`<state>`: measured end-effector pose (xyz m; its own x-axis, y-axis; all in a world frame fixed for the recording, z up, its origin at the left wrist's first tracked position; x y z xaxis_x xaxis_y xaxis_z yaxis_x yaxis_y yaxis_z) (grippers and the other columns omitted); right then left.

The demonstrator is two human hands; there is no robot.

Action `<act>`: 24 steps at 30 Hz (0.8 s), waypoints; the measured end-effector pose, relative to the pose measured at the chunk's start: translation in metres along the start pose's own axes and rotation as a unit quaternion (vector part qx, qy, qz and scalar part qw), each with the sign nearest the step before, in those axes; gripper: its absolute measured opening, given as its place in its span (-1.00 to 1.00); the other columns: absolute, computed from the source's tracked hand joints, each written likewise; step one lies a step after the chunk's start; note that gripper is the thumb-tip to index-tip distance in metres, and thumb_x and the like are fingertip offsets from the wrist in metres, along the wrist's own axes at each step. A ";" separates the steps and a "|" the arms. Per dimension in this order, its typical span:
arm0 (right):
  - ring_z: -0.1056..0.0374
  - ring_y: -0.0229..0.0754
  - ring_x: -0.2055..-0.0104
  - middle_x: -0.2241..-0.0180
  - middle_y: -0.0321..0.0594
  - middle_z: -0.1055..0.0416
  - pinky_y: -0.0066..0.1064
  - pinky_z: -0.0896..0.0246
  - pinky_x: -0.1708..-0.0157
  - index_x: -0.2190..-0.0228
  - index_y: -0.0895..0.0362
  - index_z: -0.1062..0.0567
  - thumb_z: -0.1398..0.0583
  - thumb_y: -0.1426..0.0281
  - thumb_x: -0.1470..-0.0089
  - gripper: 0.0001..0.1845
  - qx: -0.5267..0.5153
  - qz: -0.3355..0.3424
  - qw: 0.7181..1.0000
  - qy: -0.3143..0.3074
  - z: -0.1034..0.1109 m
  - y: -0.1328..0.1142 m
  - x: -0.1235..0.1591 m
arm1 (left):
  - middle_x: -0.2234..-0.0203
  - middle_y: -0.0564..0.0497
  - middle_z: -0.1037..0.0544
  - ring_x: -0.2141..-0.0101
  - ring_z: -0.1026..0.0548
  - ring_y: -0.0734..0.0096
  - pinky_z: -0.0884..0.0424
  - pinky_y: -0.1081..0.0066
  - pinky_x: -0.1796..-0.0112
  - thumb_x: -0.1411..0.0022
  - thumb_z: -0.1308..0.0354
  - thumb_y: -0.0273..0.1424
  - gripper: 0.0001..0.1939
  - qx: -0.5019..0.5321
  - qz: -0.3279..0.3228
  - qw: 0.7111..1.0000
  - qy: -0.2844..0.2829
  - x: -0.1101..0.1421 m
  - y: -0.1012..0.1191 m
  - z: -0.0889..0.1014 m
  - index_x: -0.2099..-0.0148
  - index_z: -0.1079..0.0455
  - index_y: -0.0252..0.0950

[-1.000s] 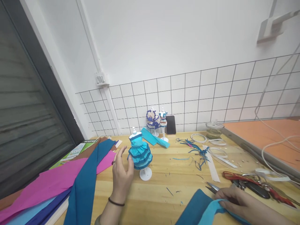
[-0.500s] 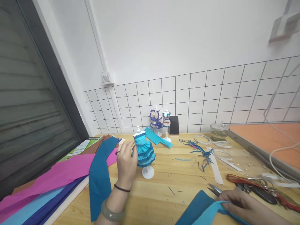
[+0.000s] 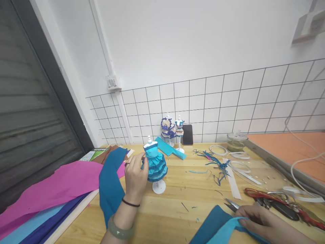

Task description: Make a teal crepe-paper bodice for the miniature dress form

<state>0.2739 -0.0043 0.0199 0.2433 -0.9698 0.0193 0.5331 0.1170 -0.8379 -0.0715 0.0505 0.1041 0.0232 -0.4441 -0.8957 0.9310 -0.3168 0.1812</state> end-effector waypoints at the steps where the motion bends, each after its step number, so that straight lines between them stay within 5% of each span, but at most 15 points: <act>1: -0.41 -0.04 0.39 0.50 -0.28 -0.52 -0.40 -0.33 0.43 0.62 0.03 -0.55 -0.19 0.18 0.15 -0.77 -0.003 0.001 1.000 0.003 0.000 0.001 0.000 | 0.43 -0.06 -0.50 0.33 -0.43 0.29 -0.25 0.33 0.23 -0.17 0.00 -0.48 -0.88 -0.003 -0.009 1.000 -0.007 -0.001 0.000 0.000 0.27 -0.35 -0.31; 13: -0.42 -0.03 0.38 0.51 -0.28 -0.53 -0.39 -0.35 0.40 0.63 0.03 -0.55 -0.20 0.17 0.18 -0.77 0.024 0.000 1.000 0.014 0.000 -0.002 0.000 | 0.46 -0.05 -0.50 0.32 -0.41 0.28 -0.24 0.30 0.24 -0.16 0.01 -0.52 -0.86 -0.004 -0.042 0.999 -0.034 -0.001 0.000 0.005 0.35 -0.38 -0.29; 17: -0.41 -0.03 0.34 0.45 -0.28 -0.54 -0.41 -0.34 0.37 0.60 0.03 -0.56 -0.17 0.16 0.13 -0.74 0.025 -0.002 1.000 -0.008 0.001 -0.005 0.002 | 0.42 -0.08 -0.48 0.32 -0.40 0.28 -0.27 0.28 0.26 -0.14 -0.01 -0.54 -0.87 0.020 -0.039 0.999 0.012 0.007 0.003 0.018 0.29 -0.36 -0.31; 20: -0.41 -0.04 0.34 0.45 -0.28 -0.53 -0.42 -0.33 0.36 0.58 0.03 -0.56 -0.17 0.16 0.11 -0.74 0.023 0.001 1.000 -0.015 0.003 -0.005 0.003 | 0.46 -0.07 -0.47 0.37 -0.40 0.29 -0.28 0.26 0.29 -0.12 -0.05 -0.55 -0.86 0.059 -0.058 0.995 0.049 0.033 0.025 0.028 0.24 -0.34 -0.30; 24: -0.41 -0.07 0.38 0.48 -0.29 -0.52 -0.43 -0.32 0.36 0.61 0.04 -0.55 -0.16 0.14 0.10 -0.71 0.037 0.008 0.999 -0.028 0.002 -0.007 0.003 | 0.49 -0.05 -0.49 0.43 -0.41 0.27 -0.31 0.30 0.39 -0.15 -0.03 -0.35 -0.73 0.176 -0.128 0.971 -0.102 0.099 0.078 0.007 0.08 -0.29 -0.26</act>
<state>0.2724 -0.0078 0.0272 0.2965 -0.9543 0.0387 0.5874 0.1503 -0.7952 0.0008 -0.0239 0.0326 -0.2993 -0.4585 -0.8368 0.7141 -0.6893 0.1223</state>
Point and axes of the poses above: each hand's wrist, its own x-axis away from the middle knuckle, its own z-axis out of the back of the hand, y = z × x, the point moved 2 cm from there along -x, towards the middle knuckle
